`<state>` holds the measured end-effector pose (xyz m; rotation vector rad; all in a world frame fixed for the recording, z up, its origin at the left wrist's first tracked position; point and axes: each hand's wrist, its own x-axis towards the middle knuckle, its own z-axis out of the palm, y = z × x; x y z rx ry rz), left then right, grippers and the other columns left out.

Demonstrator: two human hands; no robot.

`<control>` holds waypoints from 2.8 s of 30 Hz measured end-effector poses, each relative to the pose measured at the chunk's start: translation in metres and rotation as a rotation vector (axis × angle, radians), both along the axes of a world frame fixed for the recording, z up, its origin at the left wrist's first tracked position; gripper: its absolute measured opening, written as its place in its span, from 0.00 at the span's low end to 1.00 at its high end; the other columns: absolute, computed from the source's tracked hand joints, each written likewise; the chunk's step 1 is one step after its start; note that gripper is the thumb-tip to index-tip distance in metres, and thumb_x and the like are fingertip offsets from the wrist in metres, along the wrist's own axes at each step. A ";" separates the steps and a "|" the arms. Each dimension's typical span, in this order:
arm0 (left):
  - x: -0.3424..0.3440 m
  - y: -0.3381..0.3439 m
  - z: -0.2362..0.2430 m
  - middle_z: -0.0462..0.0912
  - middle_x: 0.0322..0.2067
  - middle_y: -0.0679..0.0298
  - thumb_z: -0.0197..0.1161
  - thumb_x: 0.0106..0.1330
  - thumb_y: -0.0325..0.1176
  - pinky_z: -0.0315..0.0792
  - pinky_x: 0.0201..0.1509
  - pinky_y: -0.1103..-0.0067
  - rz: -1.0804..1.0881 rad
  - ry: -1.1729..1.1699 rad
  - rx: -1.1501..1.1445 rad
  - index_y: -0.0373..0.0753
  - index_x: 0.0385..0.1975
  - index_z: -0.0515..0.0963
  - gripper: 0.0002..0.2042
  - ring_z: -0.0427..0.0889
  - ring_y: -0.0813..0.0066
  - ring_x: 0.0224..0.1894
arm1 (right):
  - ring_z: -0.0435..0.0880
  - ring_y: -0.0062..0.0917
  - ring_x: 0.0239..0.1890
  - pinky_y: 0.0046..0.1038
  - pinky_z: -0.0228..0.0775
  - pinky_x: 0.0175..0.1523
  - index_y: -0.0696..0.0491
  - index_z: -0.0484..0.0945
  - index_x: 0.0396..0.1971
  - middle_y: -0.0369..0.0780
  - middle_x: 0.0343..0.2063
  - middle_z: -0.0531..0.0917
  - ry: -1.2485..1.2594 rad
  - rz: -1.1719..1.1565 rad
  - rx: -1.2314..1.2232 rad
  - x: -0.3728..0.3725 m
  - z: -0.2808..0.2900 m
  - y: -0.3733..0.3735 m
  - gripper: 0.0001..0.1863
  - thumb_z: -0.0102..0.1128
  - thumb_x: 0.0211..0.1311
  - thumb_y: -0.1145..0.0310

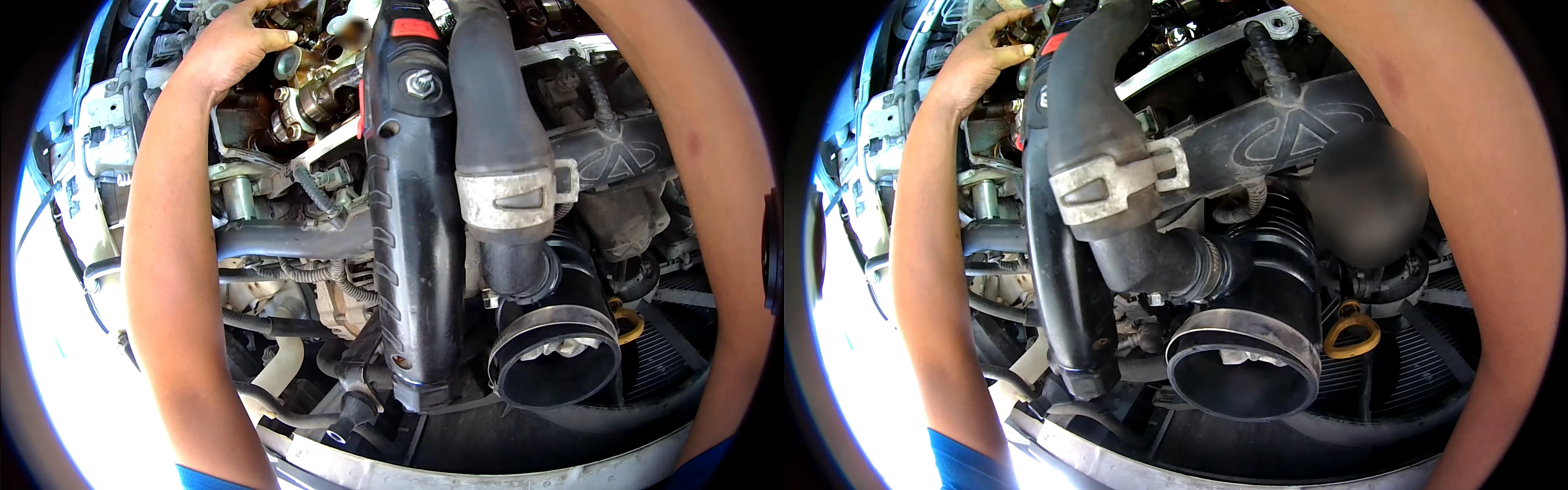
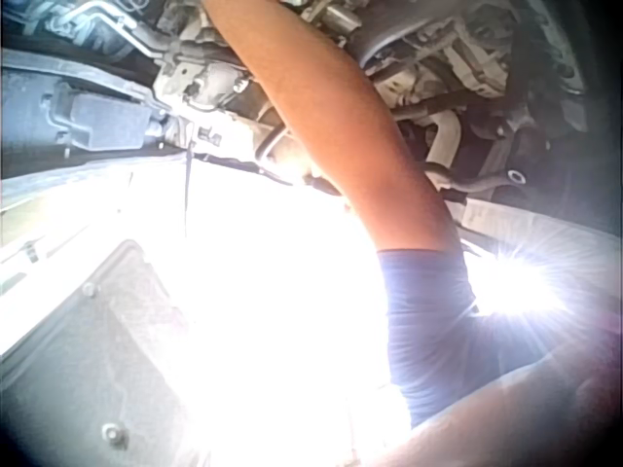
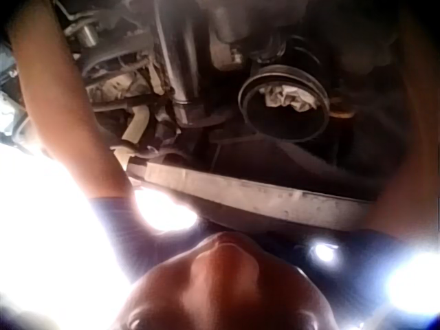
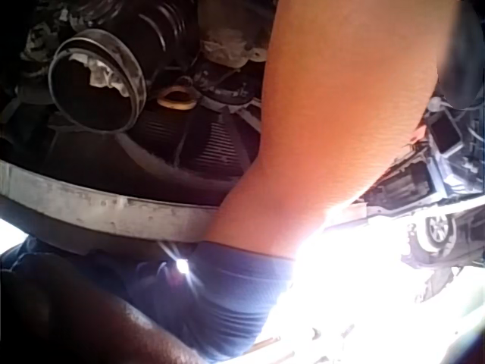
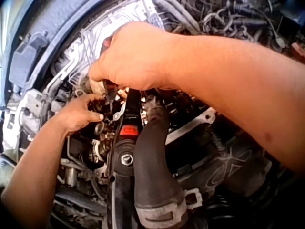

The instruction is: The person works on the exposed cylinder head of a car engine using a screwdriver. They manipulate small metal components and wipe the engine area with a cloth.

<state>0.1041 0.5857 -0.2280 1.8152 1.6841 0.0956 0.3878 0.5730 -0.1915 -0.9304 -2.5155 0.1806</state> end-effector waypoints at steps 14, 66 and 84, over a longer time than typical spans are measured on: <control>0.009 -0.006 0.003 0.78 0.56 0.45 0.75 0.47 0.41 0.69 0.65 0.70 -0.076 0.154 0.201 0.38 0.59 0.77 0.34 0.78 0.54 0.58 | 0.85 0.39 0.35 0.33 0.78 0.47 0.63 0.82 0.34 0.51 0.32 0.86 0.312 -0.330 -0.539 -0.014 0.044 -0.008 0.24 0.64 0.51 0.53; 0.049 -0.015 -0.012 0.83 0.36 0.69 0.64 0.56 0.34 0.69 0.53 0.71 -0.215 0.536 0.657 0.48 0.30 0.85 0.05 0.79 0.69 0.48 | 0.78 0.14 0.32 0.18 0.69 0.42 0.58 0.82 0.33 0.34 0.29 0.84 0.984 -0.303 -0.406 -0.004 0.003 -0.013 0.06 0.69 0.56 0.75; 0.049 -0.026 0.012 0.87 0.38 0.65 0.58 0.59 0.30 0.67 0.55 0.69 -0.270 0.545 0.421 0.48 0.32 0.87 0.09 0.83 0.68 0.47 | 0.78 0.14 0.32 0.18 0.69 0.42 0.58 0.82 0.32 0.33 0.29 0.84 1.034 -0.292 -0.431 -0.010 0.006 -0.011 0.05 0.69 0.56 0.77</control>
